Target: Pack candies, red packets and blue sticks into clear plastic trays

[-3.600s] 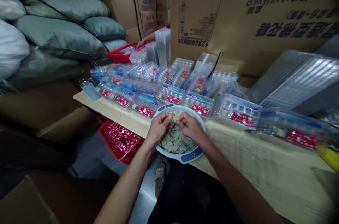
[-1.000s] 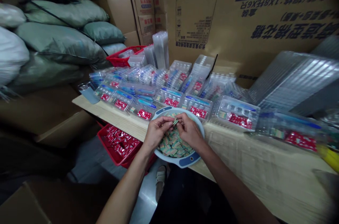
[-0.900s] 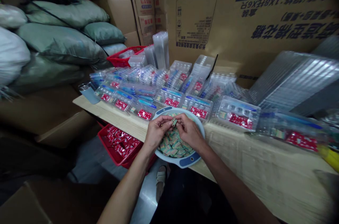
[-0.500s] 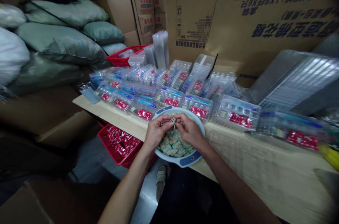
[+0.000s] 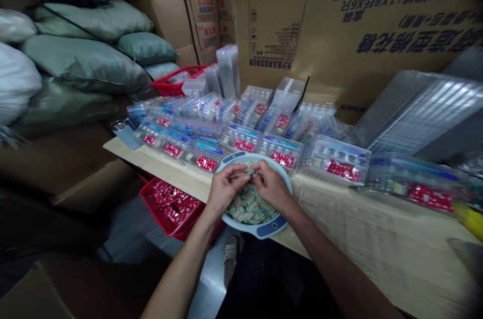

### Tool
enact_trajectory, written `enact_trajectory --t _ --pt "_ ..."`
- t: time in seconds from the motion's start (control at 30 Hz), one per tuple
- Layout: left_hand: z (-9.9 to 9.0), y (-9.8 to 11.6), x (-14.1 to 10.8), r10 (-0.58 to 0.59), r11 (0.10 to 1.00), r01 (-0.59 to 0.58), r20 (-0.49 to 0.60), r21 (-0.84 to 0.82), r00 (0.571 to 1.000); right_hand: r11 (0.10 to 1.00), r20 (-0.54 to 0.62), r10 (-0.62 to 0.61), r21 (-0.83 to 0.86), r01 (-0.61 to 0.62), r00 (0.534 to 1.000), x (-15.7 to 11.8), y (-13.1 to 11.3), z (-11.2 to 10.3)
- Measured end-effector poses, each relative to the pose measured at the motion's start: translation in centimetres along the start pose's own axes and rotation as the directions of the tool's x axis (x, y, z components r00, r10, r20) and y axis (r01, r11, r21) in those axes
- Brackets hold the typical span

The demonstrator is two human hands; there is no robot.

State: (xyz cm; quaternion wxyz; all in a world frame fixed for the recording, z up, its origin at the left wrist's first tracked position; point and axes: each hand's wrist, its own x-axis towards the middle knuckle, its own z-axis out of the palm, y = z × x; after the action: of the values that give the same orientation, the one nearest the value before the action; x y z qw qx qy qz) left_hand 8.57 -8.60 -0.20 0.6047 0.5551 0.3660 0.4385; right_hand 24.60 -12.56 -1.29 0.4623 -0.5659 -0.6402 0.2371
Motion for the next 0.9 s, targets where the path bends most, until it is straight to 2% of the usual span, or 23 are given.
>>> enact_trajectory --t 0.1,0.23,0.37,0.43,0.5,0.6,0.67,0.77,0.9 --pt "0.2 0.2 -0.1 0.023 0.999 -0.022 -0.007 0.048 1.000 0.999 0.006 -0.037 -0.027 0.037 0.999 -0.1 -0.2 0.0" --pt "0.5 0.3 -0.3 0.106 0.982 -0.092 -0.077 0.166 0.991 0.995 0.049 -0.070 -0.064 0.073 0.996 -0.2 -0.5 0.0" --pt "0.8 0.4 -0.5 0.158 0.954 -0.134 -0.071 0.268 0.985 0.994 0.087 -0.057 -0.093 0.065 0.995 0.0 -0.6 -0.3" --pt "0.7 0.5 -0.4 0.122 0.972 -0.099 -0.096 0.215 0.988 0.993 0.089 -0.034 -0.114 0.044 0.995 -0.1 -0.7 -0.5" --pt "0.5 0.5 -0.1 0.054 0.995 -0.041 -0.147 0.093 0.988 0.974 0.099 -0.006 -0.224 0.028 0.995 -0.5 -1.1 -0.6" --pt "0.0 0.5 0.3 -0.065 0.997 0.055 -0.195 -0.061 0.979 0.863 0.226 0.055 -0.501 0.068 0.973 -1.6 -2.2 -0.4" --pt "-0.2 0.5 0.5 -0.128 0.987 0.106 -0.198 -0.119 0.972 0.778 0.314 0.112 -0.618 0.114 0.943 -2.1 -3.1 -0.1" --pt "-0.3 0.6 0.6 -0.181 0.972 0.149 -0.179 -0.181 0.967 0.733 0.360 0.163 -0.668 0.132 0.919 -2.2 -4.0 0.3" --pt "-0.4 0.5 0.7 -0.183 0.969 0.153 -0.146 -0.192 0.972 0.804 0.343 0.125 -0.585 0.108 0.931 -1.6 -3.4 0.2"
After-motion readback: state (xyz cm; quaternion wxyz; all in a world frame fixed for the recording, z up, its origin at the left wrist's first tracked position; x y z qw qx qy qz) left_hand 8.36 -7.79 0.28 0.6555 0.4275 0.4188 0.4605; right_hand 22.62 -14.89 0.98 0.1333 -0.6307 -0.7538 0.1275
